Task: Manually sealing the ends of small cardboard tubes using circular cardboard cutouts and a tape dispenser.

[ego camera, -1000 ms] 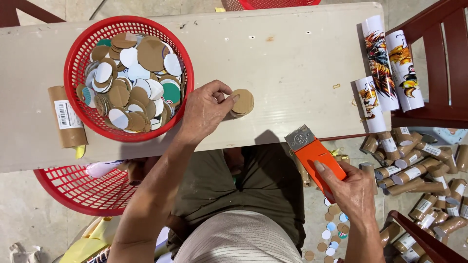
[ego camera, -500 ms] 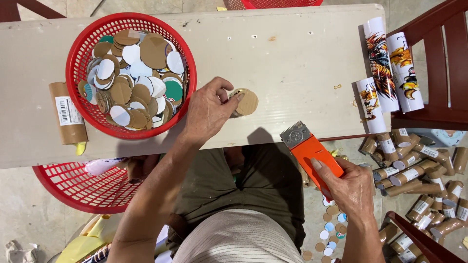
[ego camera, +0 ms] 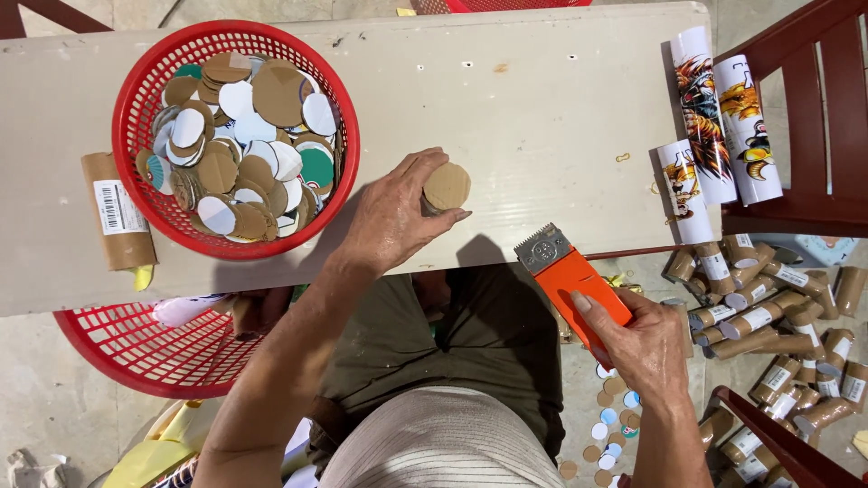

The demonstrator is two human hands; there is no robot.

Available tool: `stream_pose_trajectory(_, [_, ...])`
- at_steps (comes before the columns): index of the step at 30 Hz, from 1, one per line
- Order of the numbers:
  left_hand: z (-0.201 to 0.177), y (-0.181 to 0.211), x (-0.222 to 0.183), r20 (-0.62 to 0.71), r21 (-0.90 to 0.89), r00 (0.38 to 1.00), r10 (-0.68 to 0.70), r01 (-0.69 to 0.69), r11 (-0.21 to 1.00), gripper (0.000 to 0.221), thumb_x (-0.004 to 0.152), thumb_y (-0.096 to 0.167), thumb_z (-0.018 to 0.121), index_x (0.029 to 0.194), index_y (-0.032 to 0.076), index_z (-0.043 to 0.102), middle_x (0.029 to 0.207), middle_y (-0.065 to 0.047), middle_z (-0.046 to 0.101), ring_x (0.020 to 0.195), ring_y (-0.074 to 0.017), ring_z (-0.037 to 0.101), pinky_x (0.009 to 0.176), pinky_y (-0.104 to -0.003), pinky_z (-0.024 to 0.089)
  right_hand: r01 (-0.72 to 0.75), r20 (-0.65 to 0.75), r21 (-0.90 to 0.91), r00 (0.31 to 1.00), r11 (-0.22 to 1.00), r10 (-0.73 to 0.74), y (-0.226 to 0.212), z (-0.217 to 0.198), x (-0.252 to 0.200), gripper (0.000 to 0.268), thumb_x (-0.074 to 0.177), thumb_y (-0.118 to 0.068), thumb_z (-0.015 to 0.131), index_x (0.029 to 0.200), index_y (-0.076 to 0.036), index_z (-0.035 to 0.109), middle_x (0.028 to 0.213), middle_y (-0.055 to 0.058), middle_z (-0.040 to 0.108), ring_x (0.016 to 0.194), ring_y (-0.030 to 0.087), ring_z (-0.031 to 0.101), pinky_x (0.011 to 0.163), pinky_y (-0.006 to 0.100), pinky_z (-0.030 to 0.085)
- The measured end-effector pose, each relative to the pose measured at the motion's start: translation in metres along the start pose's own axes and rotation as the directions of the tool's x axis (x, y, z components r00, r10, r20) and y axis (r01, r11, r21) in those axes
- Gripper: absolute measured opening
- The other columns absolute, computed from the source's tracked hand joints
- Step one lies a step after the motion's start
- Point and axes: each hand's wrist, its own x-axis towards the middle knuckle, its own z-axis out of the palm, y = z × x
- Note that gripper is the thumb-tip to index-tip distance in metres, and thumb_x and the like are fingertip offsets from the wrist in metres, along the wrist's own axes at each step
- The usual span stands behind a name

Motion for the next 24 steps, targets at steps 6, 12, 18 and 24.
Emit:
stream_pose_trajectory(6, [-0.004, 0.003, -0.001, 0.027, -0.030, 0.997, -0.066, 0.067, 0.997, 0.075, 0.084, 0.044, 0.077, 0.142, 0.006, 0.051, 0.140, -0.014, 0.059, 0.118, -0.0320, 0.066, 0.101, -0.042, 0.054, 0.028, 0.004, -0.037, 1.000, 0.999, -0.028, -0.004, -0.001, -0.002, 0.056, 0.079, -0.050, 0.076, 0.101, 0.000, 0.081, 0.046, 0.012, 0.064, 0.035, 0.018, 0.059, 0.035, 0.032, 0.044])
stream_pose_trajectory(12, [-0.005, 0.005, 0.001, -0.021, -0.021, 1.000, 0.012, -0.012, 1.000, 0.089, 0.076, 0.046, 0.083, 0.143, 0.001, 0.046, 0.140, -0.022, 0.056, 0.120, -0.0396, 0.061, 0.100, -0.051, 0.050, 0.070, -0.011, -0.048, 0.997, 0.996, -0.071, 0.008, 0.001, 0.001, 0.056, 0.078, -0.050, 0.077, 0.100, 0.001, 0.080, 0.046, 0.010, 0.064, 0.037, 0.017, 0.062, 0.036, 0.032, 0.047])
stream_pose_trajectory(18, [-0.027, 0.021, -0.038, -0.310, -0.109, 0.949, 0.050, -0.088, 0.990, 0.084, 0.086, 0.058, 0.069, 0.143, -0.001, 0.051, 0.132, -0.024, 0.065, 0.115, -0.0344, 0.069, 0.092, -0.043, 0.059, 0.151, 0.129, -0.032, 0.981, 0.988, -0.145, 0.018, -0.013, -0.004, 0.050, 0.080, -0.048, 0.075, 0.078, 0.001, 0.081, 0.046, 0.010, 0.061, 0.039, 0.016, 0.056, 0.041, 0.034, 0.045])
stream_pose_trajectory(24, [0.014, 0.029, -0.065, 0.403, -0.690, 0.898, -0.177, 0.425, 0.586, 0.066, 0.100, 0.057, 0.033, 0.135, 0.006, 0.058, 0.113, -0.010, 0.071, 0.087, -0.0172, 0.073, 0.070, -0.030, 0.065, 0.494, 0.250, 0.168, 0.816, 0.853, -0.521, 0.024, -0.025, -0.012, 0.037, 0.073, -0.039, 0.081, 0.084, -0.003, 0.082, 0.047, 0.004, 0.065, 0.039, 0.011, 0.057, 0.043, 0.029, 0.045])
